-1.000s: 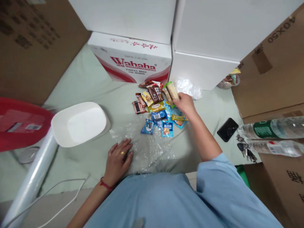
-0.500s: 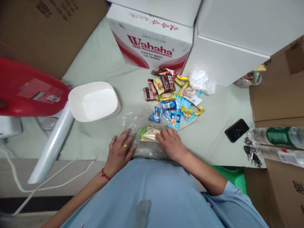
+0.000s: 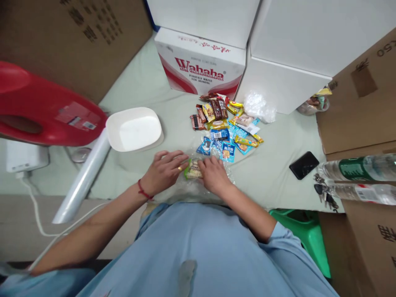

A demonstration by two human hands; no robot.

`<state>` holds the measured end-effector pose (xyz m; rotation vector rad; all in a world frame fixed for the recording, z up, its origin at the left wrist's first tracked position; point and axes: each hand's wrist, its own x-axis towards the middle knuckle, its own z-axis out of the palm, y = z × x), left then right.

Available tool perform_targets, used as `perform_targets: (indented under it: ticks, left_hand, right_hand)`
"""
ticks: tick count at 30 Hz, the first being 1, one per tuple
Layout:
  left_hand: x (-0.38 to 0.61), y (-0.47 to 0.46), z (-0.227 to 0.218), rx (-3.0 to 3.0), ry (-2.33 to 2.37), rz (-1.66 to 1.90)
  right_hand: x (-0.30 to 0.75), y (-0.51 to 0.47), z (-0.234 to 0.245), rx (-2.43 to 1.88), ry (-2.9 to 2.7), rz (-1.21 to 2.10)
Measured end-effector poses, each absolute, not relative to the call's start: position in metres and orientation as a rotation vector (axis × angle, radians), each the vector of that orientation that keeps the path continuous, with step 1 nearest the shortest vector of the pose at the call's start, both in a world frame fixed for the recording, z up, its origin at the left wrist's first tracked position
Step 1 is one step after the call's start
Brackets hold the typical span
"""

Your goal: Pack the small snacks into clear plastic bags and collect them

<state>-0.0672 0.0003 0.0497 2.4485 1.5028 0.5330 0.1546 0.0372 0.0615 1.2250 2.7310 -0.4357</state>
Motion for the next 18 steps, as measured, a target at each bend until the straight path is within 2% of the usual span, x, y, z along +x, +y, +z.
perform_targets:
  ticks: [2,6,11,18]
  left_hand:
    - [-0.066,0.023,0.046,2.483,1.348,0.378]
    - [-0.072,0.039,0.029,2.431,1.511,0.263]
    - [-0.090,-0.014,0.015,2.331,1.792,0.245]
    - [-0.085,-0.087,0.021,2.127,2.140,0.247]
  right_hand:
    - [0.156,0.036,0.063,1.162,2.741,-0.425]
    - [0.171,0.032,0.065,1.158,2.728,-0.434]
    - [0.214,0.026,0.059,1.198,2.721,-0.531]
    - [0.255,0.046,0.065,1.426,2.710,-0.555]
